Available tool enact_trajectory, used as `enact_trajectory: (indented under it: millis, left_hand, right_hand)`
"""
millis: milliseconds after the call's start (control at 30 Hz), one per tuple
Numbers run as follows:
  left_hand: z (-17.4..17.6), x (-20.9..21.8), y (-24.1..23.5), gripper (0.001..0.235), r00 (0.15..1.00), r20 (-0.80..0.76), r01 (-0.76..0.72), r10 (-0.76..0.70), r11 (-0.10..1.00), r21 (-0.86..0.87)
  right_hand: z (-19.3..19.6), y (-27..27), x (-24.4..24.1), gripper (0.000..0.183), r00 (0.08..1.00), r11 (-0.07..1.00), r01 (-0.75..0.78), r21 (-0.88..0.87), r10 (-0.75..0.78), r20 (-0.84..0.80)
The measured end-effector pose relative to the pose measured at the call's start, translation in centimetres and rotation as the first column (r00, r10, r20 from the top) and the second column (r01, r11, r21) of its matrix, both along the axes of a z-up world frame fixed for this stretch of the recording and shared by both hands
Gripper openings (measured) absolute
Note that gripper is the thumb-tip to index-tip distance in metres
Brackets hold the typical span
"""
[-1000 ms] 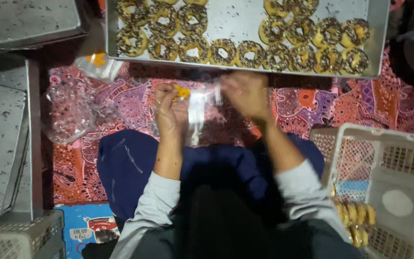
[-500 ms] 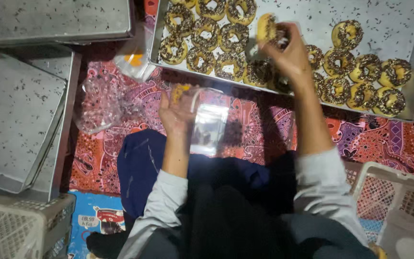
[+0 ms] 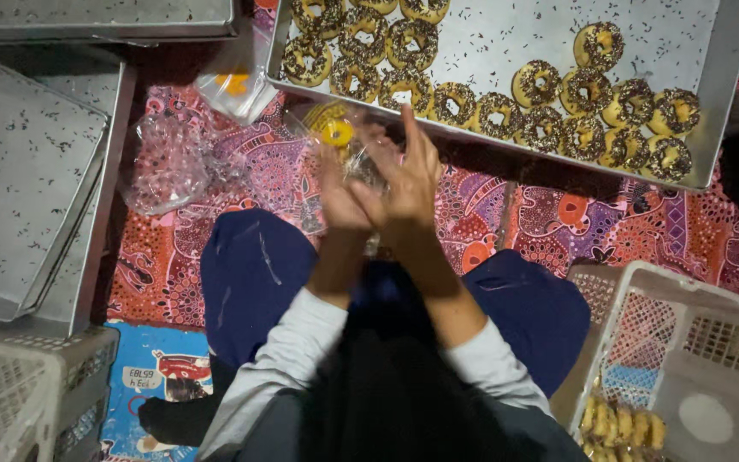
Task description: The person sits on a patterned floor mat and repeatedly picks donuts from metal trays, places them into small clear plastic bags, and sets the filled bags into a white plastic crate. The person handles both plain and chocolate-sprinkled donuts.
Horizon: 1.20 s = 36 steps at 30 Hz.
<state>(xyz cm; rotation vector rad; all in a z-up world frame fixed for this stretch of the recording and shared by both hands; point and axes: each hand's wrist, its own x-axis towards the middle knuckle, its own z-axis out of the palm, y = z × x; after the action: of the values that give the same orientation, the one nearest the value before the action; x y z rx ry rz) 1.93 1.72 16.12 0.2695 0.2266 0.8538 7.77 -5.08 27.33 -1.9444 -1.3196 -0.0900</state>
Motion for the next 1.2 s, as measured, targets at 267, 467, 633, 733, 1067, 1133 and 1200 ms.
enact_trajectory:
  millis: [267, 467, 633, 733, 1067, 1133, 1200]
  left_hand:
    - [4.8, -9.6, -2.8, 0.070, 0.355, -0.171, 0.431, 0.919, 0.002, 0.903]
    - [6.0, -17.0, -2.8, 0.016, 0.412, -0.372, 0.340, 0.832, 0.238, 0.910]
    - [4.2, -22.6, -4.1, 0.019, 0.334, -0.760, 0.115, 0.558, 0.776, 0.621]
    - [1.9, -23.4, -3.2, 0.018, 0.688, -0.587, -0.209, 0.427, 0.891, 0.403]
    - [1.8, -23.0, -4.0, 0.021, 0.161, -0.821, 0.226, 0.548, 0.789, 0.571]
    - [2.2, -22.7, -4.6, 0.020, 0.167, -0.732, 0.221, 0.661, 0.698, 0.681]
    - [2.6, -22.1, -4.9, 0.020, 0.314, -0.684, -0.127, 0.659, 0.743, 0.658]
  right_hand:
    - [-2.5, -1.4, 1.9, 0.070, 0.802, 0.896, -0.443, -0.030, 0.381, -0.461]
    - [-1.8, -1.7, -3.2, 0.041, 0.781, 0.741, -0.618, -0.262, 0.539, -0.316]
    - [-0.9, -2.2, -10.4, 0.025, 0.847, 0.902, -0.429, -0.053, 0.381, -0.371]
    - [-1.3, -1.1, -12.6, 0.022, 0.778, 0.755, -0.618, -0.221, 0.545, -0.313]
    - [-4.4, 1.2, -11.6, 0.029, 0.792, 0.786, -0.600, -0.150, 0.558, -0.248]
    - [-5.0, 1.9, -9.5, 0.023, 0.783, 0.794, -0.582, -0.176, 0.490, -0.383]
    - [-5.6, 3.7, -6.9, 0.035, 0.901, 0.838, -0.302, -0.455, 0.095, -0.423]
